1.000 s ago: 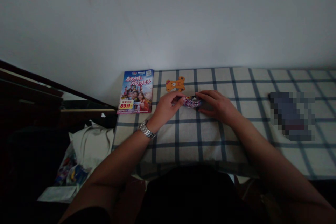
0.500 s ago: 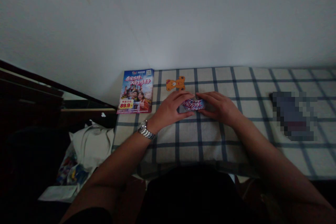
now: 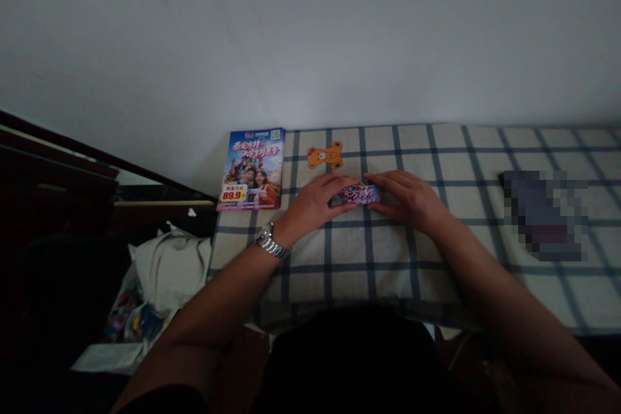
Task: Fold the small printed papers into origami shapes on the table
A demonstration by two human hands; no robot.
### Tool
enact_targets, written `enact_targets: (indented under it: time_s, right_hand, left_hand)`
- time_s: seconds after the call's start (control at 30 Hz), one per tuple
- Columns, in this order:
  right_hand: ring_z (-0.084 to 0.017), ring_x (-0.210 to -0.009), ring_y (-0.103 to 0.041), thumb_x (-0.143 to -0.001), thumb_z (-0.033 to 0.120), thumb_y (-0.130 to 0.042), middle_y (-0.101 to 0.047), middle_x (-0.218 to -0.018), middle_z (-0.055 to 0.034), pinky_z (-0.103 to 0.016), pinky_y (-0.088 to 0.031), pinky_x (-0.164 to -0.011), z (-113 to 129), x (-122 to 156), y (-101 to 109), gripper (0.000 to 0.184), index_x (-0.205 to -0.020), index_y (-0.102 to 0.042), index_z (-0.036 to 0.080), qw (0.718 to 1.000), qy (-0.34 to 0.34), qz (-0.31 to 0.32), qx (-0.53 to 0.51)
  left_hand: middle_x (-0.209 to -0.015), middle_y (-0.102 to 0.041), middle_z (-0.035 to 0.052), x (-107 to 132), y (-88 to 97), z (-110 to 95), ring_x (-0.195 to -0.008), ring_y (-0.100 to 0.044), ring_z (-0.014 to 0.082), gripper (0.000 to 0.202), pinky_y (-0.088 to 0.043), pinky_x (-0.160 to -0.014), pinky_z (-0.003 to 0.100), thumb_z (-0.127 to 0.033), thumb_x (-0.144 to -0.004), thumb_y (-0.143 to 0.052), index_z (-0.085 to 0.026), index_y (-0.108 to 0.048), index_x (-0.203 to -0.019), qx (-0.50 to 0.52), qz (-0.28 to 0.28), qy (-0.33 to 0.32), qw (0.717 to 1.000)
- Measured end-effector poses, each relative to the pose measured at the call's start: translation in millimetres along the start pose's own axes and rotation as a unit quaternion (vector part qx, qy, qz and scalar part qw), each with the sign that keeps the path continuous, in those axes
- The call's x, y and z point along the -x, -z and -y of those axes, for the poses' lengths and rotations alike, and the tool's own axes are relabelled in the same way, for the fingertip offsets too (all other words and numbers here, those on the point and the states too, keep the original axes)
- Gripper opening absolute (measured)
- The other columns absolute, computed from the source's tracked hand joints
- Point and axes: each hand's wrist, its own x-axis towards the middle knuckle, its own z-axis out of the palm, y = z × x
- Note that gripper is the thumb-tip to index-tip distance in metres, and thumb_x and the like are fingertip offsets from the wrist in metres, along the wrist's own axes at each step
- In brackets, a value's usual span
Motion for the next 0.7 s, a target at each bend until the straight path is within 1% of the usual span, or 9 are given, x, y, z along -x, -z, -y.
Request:
enact_targets:
  time_s: [0.13, 0.33, 0.5, 0.63, 0.7]
  right_hand:
    - [-0.032, -0.113, -0.075, -0.102, 0.042, -0.071, -0.077, -0.127, -0.0139, -0.051, -0.063, -0.095, -0.6, 0.5, 1.1, 0.057, -0.154, -0.056, 0.024, 1.000, -0.001, 0.003, -0.002]
    - [-0.031, -0.111, -0.076, -0.102, 0.044, -0.070, -0.079, -0.123, -0.0119, -0.050, -0.063, -0.095, -2.0, 1.4, 0.8, 0.052, -0.150, -0.060, 0.025, 1.000, -0.008, 0.007, 0.002]
    - [-0.031, -0.110, -0.076, -0.102, 0.042, -0.070, -0.078, -0.122, -0.0130, -0.049, -0.062, -0.094, -0.7, 0.9, 2.4, 0.048, -0.146, -0.062, 0.023, 1.000, -0.008, 0.013, -0.003]
    - [-0.031, -0.113, -0.074, -0.099, 0.043, -0.075, -0.076, -0.124, -0.0124, -0.049, -0.063, -0.095, 3.0, -1.1, 2.8, 0.045, -0.139, -0.063, 0.025, 0.999, -0.021, 0.010, -0.047]
    - [-0.030, -0.116, -0.073, -0.098, 0.042, -0.075, -0.073, -0.127, -0.0122, -0.049, -0.063, -0.097, 4.9, -2.2, 1.2, 0.040, -0.133, -0.063, 0.027, 0.996, -0.024, 0.007, -0.081]
  left_hand:
    - [-0.130, -0.073, 0.0071, 0.5, 0.6, -0.8, -0.120, -0.069, 0.0227, 0.045, -0.059, -0.107, 0.044, -0.041, -0.099, -0.075, -0.027, -0.063, -0.140, 0.006, 0.005, 0.007, 1.000]
    - [-0.129, -0.074, 0.0065, 0.8, 2.1, -2.6, -0.118, -0.071, 0.0228, 0.042, -0.060, -0.105, 0.044, -0.041, -0.100, -0.075, -0.028, -0.064, -0.139, 0.006, 0.009, 0.015, 1.000]
    - [-0.127, -0.074, 0.0057, -0.1, 1.7, -3.7, -0.118, -0.071, 0.0222, 0.040, -0.059, -0.105, 0.042, -0.041, -0.101, -0.074, -0.028, -0.064, -0.137, 0.005, 0.008, 0.007, 1.000]
    - [-0.126, -0.072, 0.0065, -1.6, 1.2, -4.4, -0.119, -0.069, 0.0222, 0.034, -0.059, -0.105, 0.042, -0.038, -0.102, -0.072, -0.026, -0.064, -0.133, -0.001, 0.001, -0.007, 1.000]
    - [-0.125, -0.071, 0.0068, -2.5, 1.4, -5.0, -0.119, -0.068, 0.0226, 0.031, -0.058, -0.105, 0.043, -0.036, -0.103, -0.071, -0.025, -0.064, -0.130, -0.005, 0.001, -0.014, 1.000]
